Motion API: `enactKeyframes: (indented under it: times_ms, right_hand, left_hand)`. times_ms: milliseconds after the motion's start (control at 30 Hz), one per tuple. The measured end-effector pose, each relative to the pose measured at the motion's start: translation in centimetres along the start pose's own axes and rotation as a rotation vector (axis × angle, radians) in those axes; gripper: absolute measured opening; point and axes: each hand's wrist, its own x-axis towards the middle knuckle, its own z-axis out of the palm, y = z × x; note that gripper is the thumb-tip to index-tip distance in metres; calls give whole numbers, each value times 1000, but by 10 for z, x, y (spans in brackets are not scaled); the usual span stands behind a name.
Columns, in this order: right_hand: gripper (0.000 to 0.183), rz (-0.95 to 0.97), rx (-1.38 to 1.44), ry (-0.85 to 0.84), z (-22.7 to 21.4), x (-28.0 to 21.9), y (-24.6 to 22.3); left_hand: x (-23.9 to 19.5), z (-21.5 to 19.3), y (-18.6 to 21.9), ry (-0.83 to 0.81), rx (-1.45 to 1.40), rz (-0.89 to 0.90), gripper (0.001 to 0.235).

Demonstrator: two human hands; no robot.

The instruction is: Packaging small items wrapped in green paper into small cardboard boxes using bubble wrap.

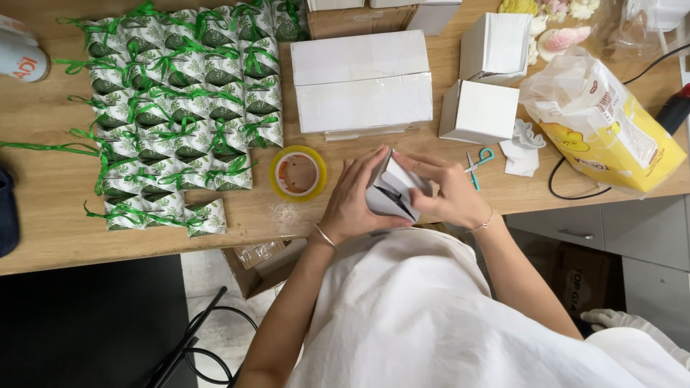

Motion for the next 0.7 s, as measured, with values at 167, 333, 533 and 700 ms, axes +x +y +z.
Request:
enactKeyframes:
  times_ms: [167, 333, 533, 700]
  right_hand:
    - [35, 181, 370, 107, 8, 4, 103]
    - [45, 334, 481, 152, 38, 32, 63]
    - [58, -363, -305, 182, 43, 35, 38]
    - [52, 103, -155, -7, 25, 34, 82]
  left_hand:
    - [-7, 9, -13, 150, 26, 250, 92]
    - [-10, 31, -77, 156, 140, 371, 47]
    - [-2, 27, -80, 231, 243, 363, 26]
    - [-21, 24, -85, 266, 215, 299, 28]
